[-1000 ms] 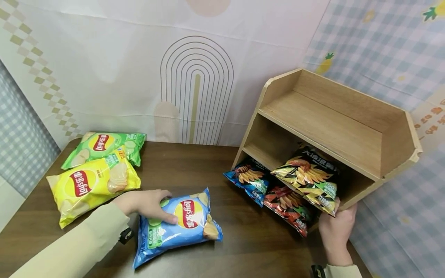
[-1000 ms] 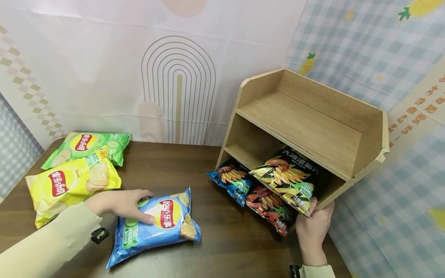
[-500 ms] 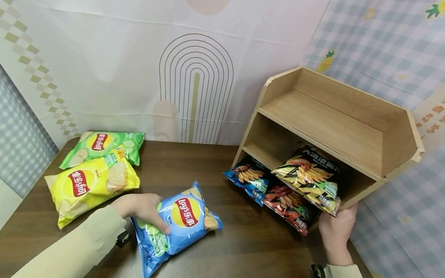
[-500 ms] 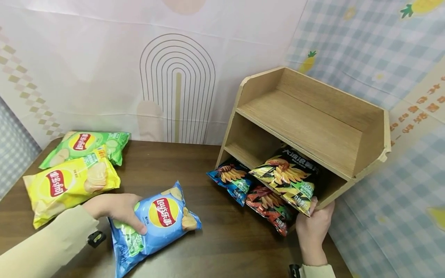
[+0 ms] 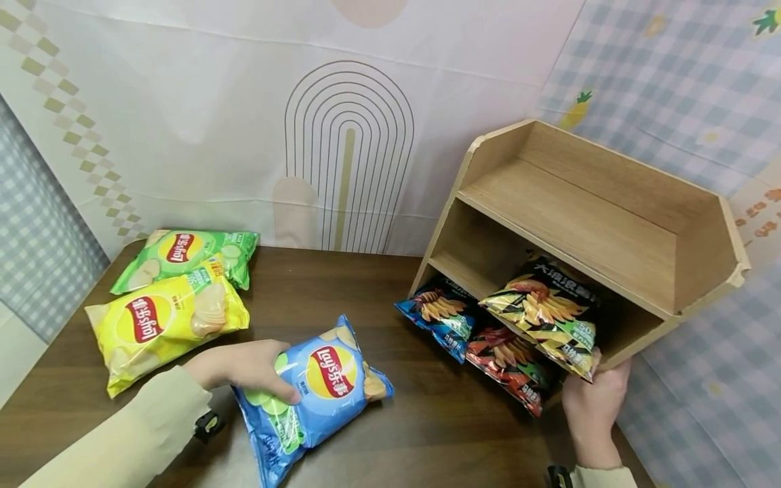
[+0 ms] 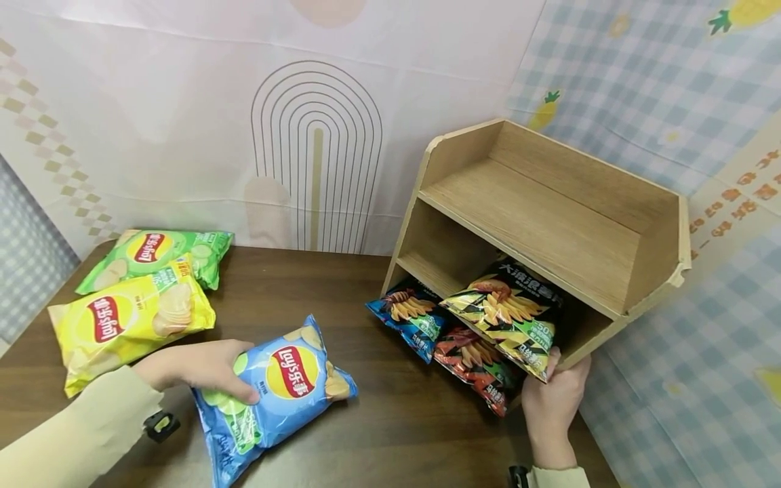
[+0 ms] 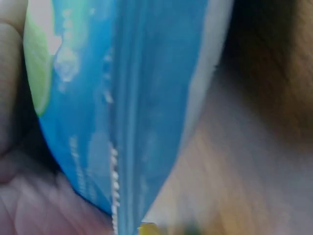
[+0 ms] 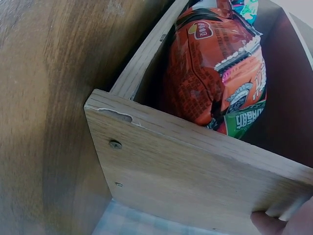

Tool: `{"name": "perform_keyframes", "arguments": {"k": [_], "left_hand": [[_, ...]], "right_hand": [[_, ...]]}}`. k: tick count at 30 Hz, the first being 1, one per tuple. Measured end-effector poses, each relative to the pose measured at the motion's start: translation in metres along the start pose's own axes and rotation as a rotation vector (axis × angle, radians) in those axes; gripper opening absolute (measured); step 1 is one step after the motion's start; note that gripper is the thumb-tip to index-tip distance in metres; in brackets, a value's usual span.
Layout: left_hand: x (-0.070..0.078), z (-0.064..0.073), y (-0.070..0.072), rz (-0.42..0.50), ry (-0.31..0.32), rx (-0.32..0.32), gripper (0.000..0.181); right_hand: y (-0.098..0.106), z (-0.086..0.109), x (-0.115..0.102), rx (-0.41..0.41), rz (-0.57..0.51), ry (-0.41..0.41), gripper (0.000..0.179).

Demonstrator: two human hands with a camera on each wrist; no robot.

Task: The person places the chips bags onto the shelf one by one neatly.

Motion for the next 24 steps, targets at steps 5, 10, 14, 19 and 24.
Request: {"name": "perform_keyframes", "arguments": {"k": [5, 10, 14, 19, 24], "left_hand": [[-0.001, 0.001, 0.0, 0.153, 0.006, 0.041, 0.073], [0.008, -0.003, -0.001, 0.315, -0.047, 0.088, 0.065], [0.028, -0.014, 0.0, 0.41, -0.125, 0.131, 0.062], [0.062, -0.034, 0.001, 0.439, -0.191, 0.179, 0.063], [0.096, -0.061, -0.003, 0.396, -0.306, 0.221, 0.059]], "right_hand": [[0.0, 0.0, 0.0, 0.003, 0.0, 0.004, 0.041], [0.001, -0.001, 0.001, 0.001, 0.004, -0.015, 0.042], [0.001, -0.002, 0.002, -0.004, 0.01, -0.017, 0.043], [0.0, -0.003, 0.005, 0.0, 0.018, -0.01, 0.042], [-0.001, -0.001, 0.004, -0.005, 0.011, -0.03, 0.042]]}}
Point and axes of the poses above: each hand's wrist, its own z-axis away from the middle knuckle, its own y-axis out of the back of the hand, x = y × z, the point moved 2 cm from there along -z, towards the middle knuckle, and after that the axes turned 10 degrees about -y, right-handed, at the moved point
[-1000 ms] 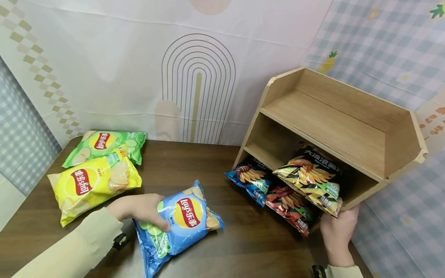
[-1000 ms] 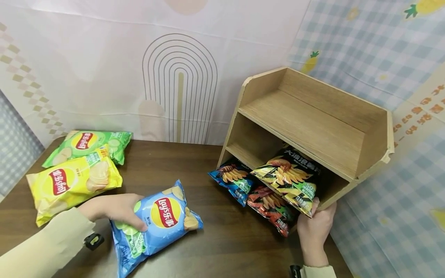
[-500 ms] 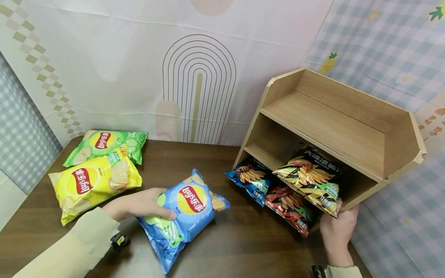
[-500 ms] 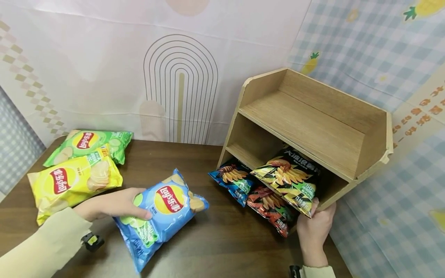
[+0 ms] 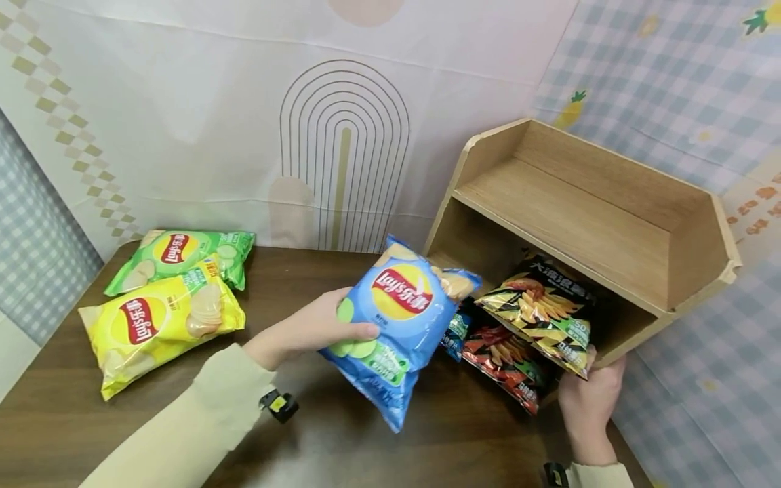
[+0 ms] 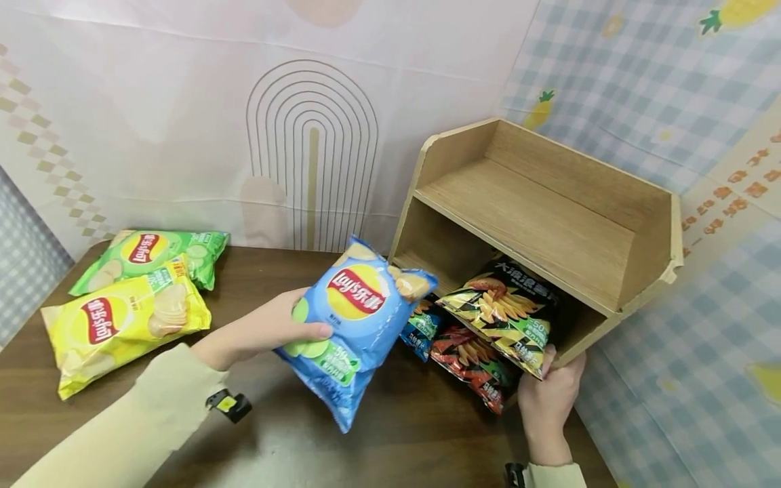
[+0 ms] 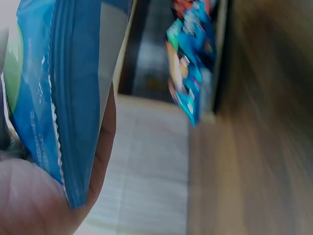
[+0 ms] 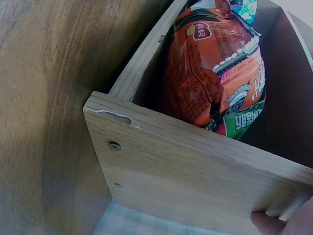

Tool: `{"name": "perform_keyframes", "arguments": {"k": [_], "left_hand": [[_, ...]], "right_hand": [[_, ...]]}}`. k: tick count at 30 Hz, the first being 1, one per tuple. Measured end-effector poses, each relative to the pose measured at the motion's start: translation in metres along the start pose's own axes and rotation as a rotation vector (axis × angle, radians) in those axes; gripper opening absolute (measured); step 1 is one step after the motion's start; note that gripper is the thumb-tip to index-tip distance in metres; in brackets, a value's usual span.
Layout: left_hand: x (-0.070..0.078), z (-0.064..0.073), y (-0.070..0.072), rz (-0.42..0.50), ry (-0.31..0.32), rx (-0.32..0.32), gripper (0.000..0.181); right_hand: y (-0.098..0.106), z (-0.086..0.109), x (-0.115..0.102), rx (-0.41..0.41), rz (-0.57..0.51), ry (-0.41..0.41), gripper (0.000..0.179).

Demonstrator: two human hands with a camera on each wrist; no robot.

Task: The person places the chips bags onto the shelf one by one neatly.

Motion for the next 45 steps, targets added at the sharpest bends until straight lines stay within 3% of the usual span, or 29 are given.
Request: {"name": "perform_keyframes", "arguments": {"k": [4, 19, 23, 28, 30, 39, 42, 45], "left_hand": [[0.013, -0.021, -0.013, -0.034, -0.054, 0.02, 0.06], [0.053, -0.092, -0.04, -0.087, -0.094, 0.055, 0.064], [0.055, -0.106, -0.039, -0.12, -0.085, 0.098, 0.07], [0.045, -0.112, -0.034, -0.11, -0.016, 0.171, 0.087], [0.04, -0.112, -0.032, -0.055, 0.004, 0.143, 0.088], [0.036, -0.095, -0.029, 0.341, 0.0, -0.195, 0.093], [0.034, -0.092, -0.028, 0.438, -0.005, -0.243, 0.098], [0.032, -0.091, -0.028, 0.511, -0.015, -0.244, 0.097]], "right_hand": [[-0.003, 0.001, -0.001, -0.026, -0.003, -0.014, 0.043], [-0.003, 0.004, -0.002, -0.037, 0.014, -0.006, 0.042], [-0.003, 0.006, -0.002, -0.037, 0.007, -0.018, 0.041], [-0.005, 0.006, -0.002, -0.023, -0.006, -0.008, 0.036], [-0.005, 0.006, -0.002, -0.022, -0.004, -0.009, 0.036], [0.0, 0.003, 0.0, -0.039, 0.019, 0.087, 0.038], [0.002, 0.002, 0.001, -0.031, 0.016, 0.081, 0.039], [0.002, 0.001, 0.001, -0.028, 0.014, 0.07, 0.04]]}}
Point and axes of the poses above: each hand's wrist, its own z-axis away from the middle knuckle, its own y-axis out of the back of the hand, x = y × z, the point moved 2 cm from there along -z, towards the middle knuckle, and after that the axes turned 10 degrees about -y, right-handed, at the moved point
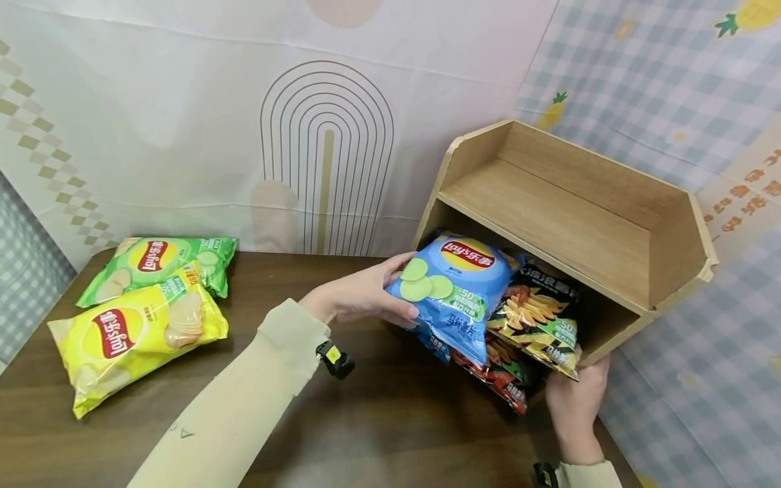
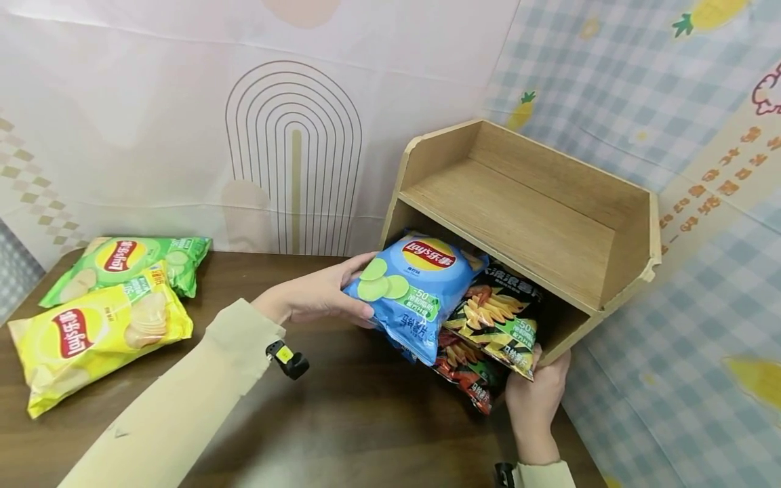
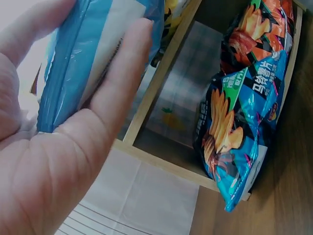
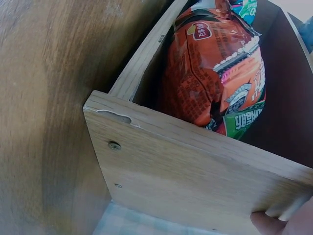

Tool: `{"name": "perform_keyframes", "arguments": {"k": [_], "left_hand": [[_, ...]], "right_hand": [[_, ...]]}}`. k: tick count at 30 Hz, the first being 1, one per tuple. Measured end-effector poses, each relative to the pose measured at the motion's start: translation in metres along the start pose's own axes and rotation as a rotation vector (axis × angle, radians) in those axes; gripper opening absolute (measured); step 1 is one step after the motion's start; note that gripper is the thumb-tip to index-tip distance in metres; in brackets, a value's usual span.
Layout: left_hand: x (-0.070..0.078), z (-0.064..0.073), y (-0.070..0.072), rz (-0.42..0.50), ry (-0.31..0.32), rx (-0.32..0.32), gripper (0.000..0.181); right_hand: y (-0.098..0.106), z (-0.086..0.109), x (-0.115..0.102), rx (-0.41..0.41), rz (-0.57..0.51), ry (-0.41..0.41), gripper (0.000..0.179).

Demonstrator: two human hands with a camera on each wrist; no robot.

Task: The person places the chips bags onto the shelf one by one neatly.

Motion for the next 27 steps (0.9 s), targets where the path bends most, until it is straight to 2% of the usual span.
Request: {"name": "perform_keyframes", "arguments": {"k": [2, 4, 6, 11, 12, 14, 17, 19, 21, 24, 27], "left_hand": [[-0.001, -0.001, 0.002, 0.014, -0.028, 0.03, 0.092], [-0.003, -0.002, 0.006, -0.008, -0.061, 0.098, 0.085], [-0.005, -0.005, 0.009, -0.033, -0.095, 0.211, 0.077], [-0.017, -0.014, 0.012, -0.179, -0.15, 0.558, 0.069], [-0.02, -0.015, 0.011, -0.202, -0.148, 0.607, 0.071], [-0.027, -0.017, 0.009, -0.203, -0.142, 0.66, 0.069], [-0.036, -0.016, 0.004, -0.132, -0.125, 0.659, 0.057], [-0.039, -0.014, 0.002, -0.067, -0.101, 0.631, 0.046], [-0.041, -0.01, -0.001, -0.032, -0.054, 0.602, 0.044], [-0.044, -0.005, -0.007, 0.027, 0.006, 0.521, 0.048], [-0.043, -0.004, -0.014, 0.078, 0.024, 0.434, 0.048]], "right_hand": [[0.0, 0.0, 0.001, 0.002, 0.005, -0.003, 0.039], [0.0, 0.0, 0.001, 0.002, 0.007, -0.006, 0.039], [0.0, 0.0, 0.001, 0.0, 0.006, -0.009, 0.04], [0.0, 0.0, 0.0, -0.004, 0.005, 0.021, 0.042], [0.0, 0.0, 0.0, -0.003, 0.006, 0.031, 0.042], [0.0, 0.001, 0.0, 0.001, 0.009, 0.056, 0.043], [-0.001, 0.001, 0.0, 0.005, 0.003, 0.081, 0.042], [-0.002, 0.001, 0.0, 0.009, -0.001, 0.087, 0.042], [-0.002, 0.001, 0.0, 0.011, 0.0, 0.08, 0.042], [-0.001, 0.0, 0.0, 0.017, 0.01, 0.068, 0.042], [0.0, 0.0, 0.0, 0.024, 0.018, 0.061, 0.042]]}}
Point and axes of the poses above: each hand's wrist, its own z-axis away from the middle knuckle, its own y-axis out of the back of the hand, x = y × z, the point moved 2 cm from there along -z, towards the middle knuckle, and after that the axes turned 10 degrees about -y, right-handed, at the moved point
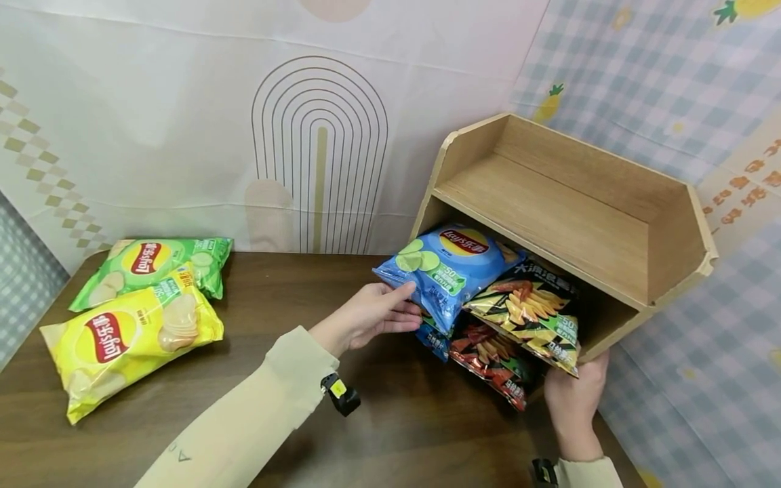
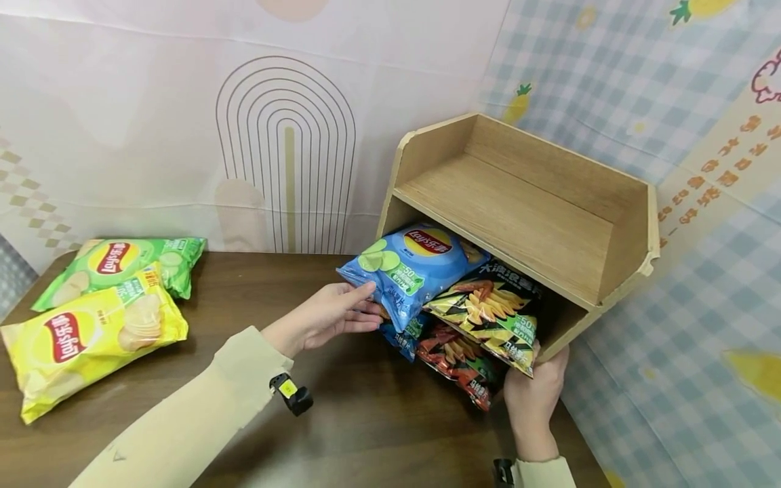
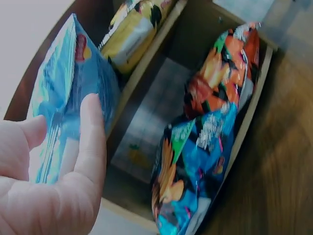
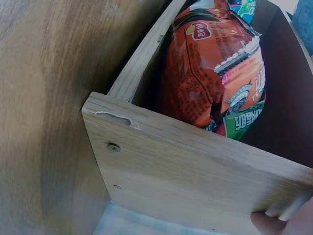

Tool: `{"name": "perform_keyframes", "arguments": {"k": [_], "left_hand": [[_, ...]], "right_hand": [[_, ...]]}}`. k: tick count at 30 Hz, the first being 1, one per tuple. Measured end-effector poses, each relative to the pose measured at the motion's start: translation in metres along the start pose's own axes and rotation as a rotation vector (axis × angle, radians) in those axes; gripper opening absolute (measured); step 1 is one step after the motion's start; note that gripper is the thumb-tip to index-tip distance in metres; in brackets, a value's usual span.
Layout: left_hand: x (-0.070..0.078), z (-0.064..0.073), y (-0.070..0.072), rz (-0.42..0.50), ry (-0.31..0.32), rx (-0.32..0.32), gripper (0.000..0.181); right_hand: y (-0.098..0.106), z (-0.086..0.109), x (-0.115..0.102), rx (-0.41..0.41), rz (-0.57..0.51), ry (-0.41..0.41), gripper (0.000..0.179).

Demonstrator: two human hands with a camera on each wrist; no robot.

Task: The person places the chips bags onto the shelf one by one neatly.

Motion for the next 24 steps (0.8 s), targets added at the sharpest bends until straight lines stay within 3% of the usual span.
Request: {"name": "perform_keyframes", "arguments": {"k": [5, 8, 11, 14, 20, 24], "left_hand": [[0.005, -0.003, -0.015, 0.107, -0.063, -0.05, 0.036], [0.009, -0.008, -0.023, 0.171, -0.106, -0.059, 0.031], [0.01, -0.013, -0.031, 0.206, -0.117, -0.094, 0.033], [0.008, -0.016, -0.036, 0.233, -0.114, -0.119, 0.041], [-0.002, -0.014, -0.031, 0.236, -0.081, -0.119, 0.057], [-0.007, -0.008, -0.017, 0.148, -0.061, -0.112, 0.056]], "right_hand": [[0.0, -0.001, 0.0, 0.0, 0.017, 0.002, 0.04], [0.0, -0.001, 0.001, -0.004, 0.012, -0.057, 0.038], [-0.001, -0.001, 0.001, 0.0, -0.002, -0.126, 0.039], [-0.001, -0.001, 0.001, 0.003, -0.01, -0.141, 0.037], [-0.001, 0.0, -0.001, 0.004, -0.022, -0.13, 0.035], [0.0, 0.0, -0.001, 0.001, -0.022, -0.142, 0.034]]}}
Point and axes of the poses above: each hand's wrist, its own z-axis away from the middle knuckle, its own y-axis out of the back of the hand, x = y × z, the point moved 2 cm from there along -z, towards the middle knuckle, and after that the axes turned 10 degrees about -y, right-handed, at the moved point
